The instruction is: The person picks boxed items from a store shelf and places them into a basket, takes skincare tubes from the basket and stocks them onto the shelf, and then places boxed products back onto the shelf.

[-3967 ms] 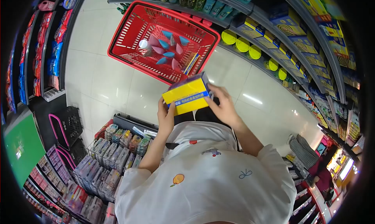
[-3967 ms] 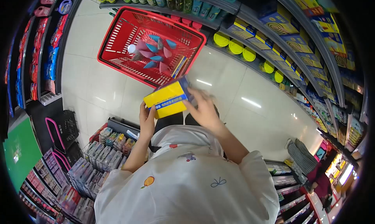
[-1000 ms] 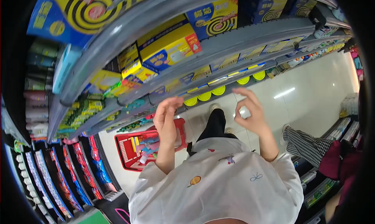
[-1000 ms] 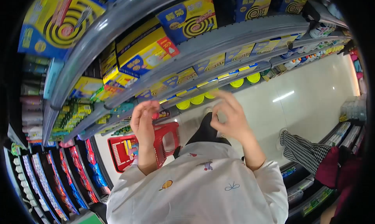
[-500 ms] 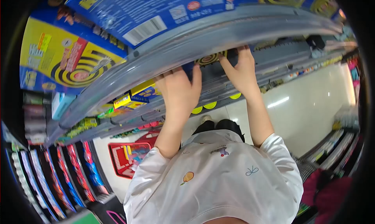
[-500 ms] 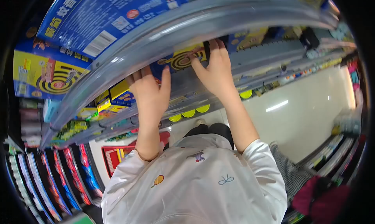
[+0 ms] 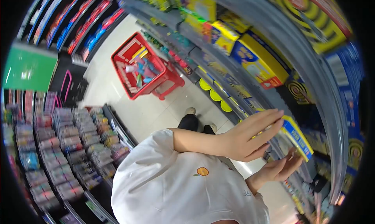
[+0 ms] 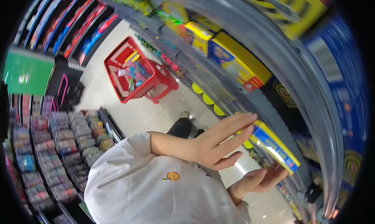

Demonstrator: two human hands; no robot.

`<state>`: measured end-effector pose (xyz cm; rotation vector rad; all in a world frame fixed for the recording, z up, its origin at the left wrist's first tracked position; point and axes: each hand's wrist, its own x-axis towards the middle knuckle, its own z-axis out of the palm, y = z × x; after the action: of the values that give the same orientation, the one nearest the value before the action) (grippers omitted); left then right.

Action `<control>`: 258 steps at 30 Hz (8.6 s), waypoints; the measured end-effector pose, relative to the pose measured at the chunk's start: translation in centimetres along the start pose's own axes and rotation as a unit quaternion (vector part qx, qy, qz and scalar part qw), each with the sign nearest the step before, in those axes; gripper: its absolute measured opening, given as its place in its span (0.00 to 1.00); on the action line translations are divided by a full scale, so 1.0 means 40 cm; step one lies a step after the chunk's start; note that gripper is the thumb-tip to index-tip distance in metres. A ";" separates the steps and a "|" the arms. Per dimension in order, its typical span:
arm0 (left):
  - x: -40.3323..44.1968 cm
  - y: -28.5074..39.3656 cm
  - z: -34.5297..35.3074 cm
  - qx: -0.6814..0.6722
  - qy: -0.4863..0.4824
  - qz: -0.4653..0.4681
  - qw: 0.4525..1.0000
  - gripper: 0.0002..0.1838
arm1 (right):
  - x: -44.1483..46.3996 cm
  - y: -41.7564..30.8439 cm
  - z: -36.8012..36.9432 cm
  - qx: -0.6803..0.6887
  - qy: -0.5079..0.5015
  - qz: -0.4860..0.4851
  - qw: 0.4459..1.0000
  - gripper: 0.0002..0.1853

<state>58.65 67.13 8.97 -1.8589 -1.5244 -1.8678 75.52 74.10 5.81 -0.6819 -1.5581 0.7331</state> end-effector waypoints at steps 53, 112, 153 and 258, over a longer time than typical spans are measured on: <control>-0.894 -1.083 -1.445 0.074 0.425 -0.676 0.597 0.26 | -0.773 0.098 1.961 0.149 -0.659 0.169 0.717 0.25; -0.178 -0.085 -0.263 -0.162 -0.002 -0.071 0.984 0.37 | -0.080 -0.096 0.193 0.079 -0.138 -0.119 0.980 0.40; -1.014 -1.226 -1.456 0.065 0.403 -0.612 0.678 0.39 | -0.975 0.315 2.159 0.063 -0.671 0.293 0.678 0.33; -0.848 -0.983 -1.429 0.060 0.365 -0.577 0.728 0.40 | -0.803 0.185 2.074 0.036 -0.667 0.113 0.735 0.35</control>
<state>0.90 29.49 -25.85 0.2392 -2.4661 -2.2391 -3.53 47.86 -26.35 -0.1905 -2.7279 1.6709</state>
